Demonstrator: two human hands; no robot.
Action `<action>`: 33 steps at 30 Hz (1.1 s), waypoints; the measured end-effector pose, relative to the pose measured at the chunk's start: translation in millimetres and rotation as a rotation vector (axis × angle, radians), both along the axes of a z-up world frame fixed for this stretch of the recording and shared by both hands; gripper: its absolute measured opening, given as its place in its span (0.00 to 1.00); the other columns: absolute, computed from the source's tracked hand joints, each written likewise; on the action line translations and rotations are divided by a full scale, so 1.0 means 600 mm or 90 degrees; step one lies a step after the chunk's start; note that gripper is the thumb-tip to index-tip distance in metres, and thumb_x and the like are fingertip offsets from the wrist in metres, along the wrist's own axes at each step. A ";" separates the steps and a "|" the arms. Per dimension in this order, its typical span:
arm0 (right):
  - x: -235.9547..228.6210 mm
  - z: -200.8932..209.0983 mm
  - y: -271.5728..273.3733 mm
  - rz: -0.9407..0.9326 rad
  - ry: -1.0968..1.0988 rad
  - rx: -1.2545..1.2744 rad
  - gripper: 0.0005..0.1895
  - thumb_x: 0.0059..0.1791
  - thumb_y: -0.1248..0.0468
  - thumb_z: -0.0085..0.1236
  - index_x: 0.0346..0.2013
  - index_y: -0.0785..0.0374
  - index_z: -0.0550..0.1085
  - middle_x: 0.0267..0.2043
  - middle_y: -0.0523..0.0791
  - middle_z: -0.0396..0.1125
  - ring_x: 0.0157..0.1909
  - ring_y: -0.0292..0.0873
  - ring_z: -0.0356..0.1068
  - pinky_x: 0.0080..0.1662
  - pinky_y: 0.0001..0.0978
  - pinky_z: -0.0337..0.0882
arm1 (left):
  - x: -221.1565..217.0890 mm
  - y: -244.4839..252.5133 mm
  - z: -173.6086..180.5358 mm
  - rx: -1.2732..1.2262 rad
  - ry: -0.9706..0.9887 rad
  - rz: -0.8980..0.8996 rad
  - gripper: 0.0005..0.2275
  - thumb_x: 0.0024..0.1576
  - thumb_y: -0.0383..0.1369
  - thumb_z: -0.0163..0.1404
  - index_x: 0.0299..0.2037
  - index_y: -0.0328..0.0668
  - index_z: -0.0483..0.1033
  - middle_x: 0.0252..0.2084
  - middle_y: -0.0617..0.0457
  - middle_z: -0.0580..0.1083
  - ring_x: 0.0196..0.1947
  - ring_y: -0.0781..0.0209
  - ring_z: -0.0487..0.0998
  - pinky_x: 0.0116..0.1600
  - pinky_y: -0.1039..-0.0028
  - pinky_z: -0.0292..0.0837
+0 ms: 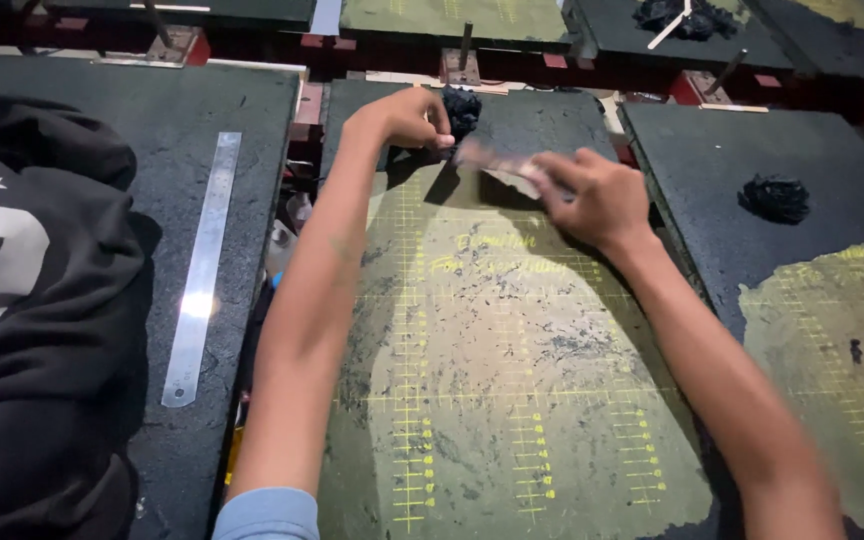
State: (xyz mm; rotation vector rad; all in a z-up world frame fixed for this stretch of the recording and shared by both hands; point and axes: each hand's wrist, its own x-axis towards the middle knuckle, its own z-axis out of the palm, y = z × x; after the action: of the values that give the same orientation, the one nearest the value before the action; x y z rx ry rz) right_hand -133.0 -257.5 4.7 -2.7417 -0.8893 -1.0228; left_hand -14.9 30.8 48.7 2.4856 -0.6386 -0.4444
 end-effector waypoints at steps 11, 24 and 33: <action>0.019 -0.035 -0.043 -0.290 -0.105 0.021 0.17 0.55 0.44 0.63 0.51 0.47 0.84 0.30 0.42 0.70 0.24 0.40 0.68 0.19 0.29 0.64 | 0.021 -0.008 -0.007 0.035 0.100 -0.015 0.25 0.60 0.62 0.33 0.40 0.47 0.62 0.38 0.52 0.63 0.37 0.60 0.59 0.49 0.63 0.52; 0.017 -0.032 -0.011 -0.206 0.124 0.094 0.24 0.55 0.50 0.61 0.58 0.64 0.77 0.41 0.52 0.69 0.36 0.52 0.71 0.33 0.46 0.74 | -0.008 -0.020 -0.011 0.057 -0.044 -0.018 0.13 0.60 0.38 0.61 0.27 0.45 0.74 0.27 0.53 0.73 0.29 0.62 0.69 0.37 0.64 0.65; 0.021 -0.035 -0.013 -0.120 0.114 0.061 0.16 0.55 0.56 0.62 0.54 0.61 0.78 0.38 0.50 0.67 0.26 0.51 0.67 0.23 0.43 0.64 | -0.013 -0.012 0.022 0.023 -0.115 -0.077 0.11 0.61 0.33 0.61 0.27 0.42 0.78 0.28 0.52 0.76 0.30 0.63 0.72 0.37 0.67 0.70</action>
State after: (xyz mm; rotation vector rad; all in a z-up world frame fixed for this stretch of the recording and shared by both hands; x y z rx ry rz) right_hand -120.3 -265.3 -16.5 -2.8199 -0.5506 -0.8051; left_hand -22.6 23.3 61.8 2.5492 -0.8622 -0.2793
